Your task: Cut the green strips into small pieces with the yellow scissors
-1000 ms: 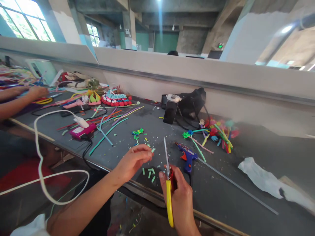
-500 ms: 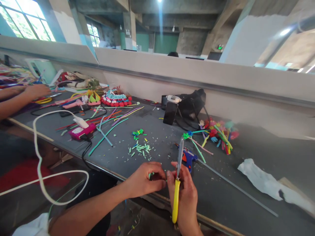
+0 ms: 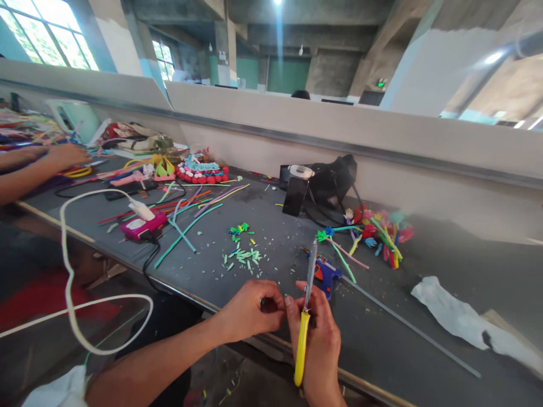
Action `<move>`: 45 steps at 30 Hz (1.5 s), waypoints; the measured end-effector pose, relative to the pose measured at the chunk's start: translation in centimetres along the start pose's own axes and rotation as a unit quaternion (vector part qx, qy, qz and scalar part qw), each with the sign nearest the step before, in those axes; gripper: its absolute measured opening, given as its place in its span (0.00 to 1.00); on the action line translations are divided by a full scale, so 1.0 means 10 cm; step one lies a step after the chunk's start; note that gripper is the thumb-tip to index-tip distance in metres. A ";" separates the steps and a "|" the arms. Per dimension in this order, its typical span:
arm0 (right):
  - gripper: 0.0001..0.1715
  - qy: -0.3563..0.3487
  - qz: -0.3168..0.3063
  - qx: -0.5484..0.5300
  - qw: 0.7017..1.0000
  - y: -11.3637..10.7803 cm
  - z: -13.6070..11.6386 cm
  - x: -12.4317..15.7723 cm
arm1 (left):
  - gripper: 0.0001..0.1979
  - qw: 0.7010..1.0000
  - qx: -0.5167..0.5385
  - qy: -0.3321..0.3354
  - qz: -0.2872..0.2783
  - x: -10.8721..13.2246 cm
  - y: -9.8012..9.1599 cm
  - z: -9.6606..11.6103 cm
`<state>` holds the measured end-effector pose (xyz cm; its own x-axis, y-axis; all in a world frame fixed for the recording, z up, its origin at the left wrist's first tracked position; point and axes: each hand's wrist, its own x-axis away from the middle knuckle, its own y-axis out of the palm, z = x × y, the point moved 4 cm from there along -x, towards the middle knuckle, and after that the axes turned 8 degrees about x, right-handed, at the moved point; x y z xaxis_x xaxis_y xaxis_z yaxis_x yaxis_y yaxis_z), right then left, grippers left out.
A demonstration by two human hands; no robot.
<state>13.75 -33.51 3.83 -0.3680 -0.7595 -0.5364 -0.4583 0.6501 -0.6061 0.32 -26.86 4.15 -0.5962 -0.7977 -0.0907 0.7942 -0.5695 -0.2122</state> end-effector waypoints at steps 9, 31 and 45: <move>0.23 -0.010 -0.035 0.012 0.999 0.07 -0.04 0.10 | 0.05 0.883 0.445 -0.052 0.140 -0.13 -0.27 -0.08; 0.17 -0.074 -0.105 0.073 0.989 0.18 -0.10 0.22 | 0.04 0.837 0.515 0.008 0.183 -0.09 -0.32 0.03; 0.19 -0.027 -0.147 0.019 0.989 0.20 -0.09 0.18 | 0.05 0.862 0.476 -0.026 0.172 -0.09 -0.31 0.02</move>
<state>11.49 -33.60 2.19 -0.1789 -0.9137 -0.3648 -0.5070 0.4034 -0.7617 -1.54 -24.42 5.03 -0.3203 -0.9454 0.0596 0.6742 -0.1834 0.7155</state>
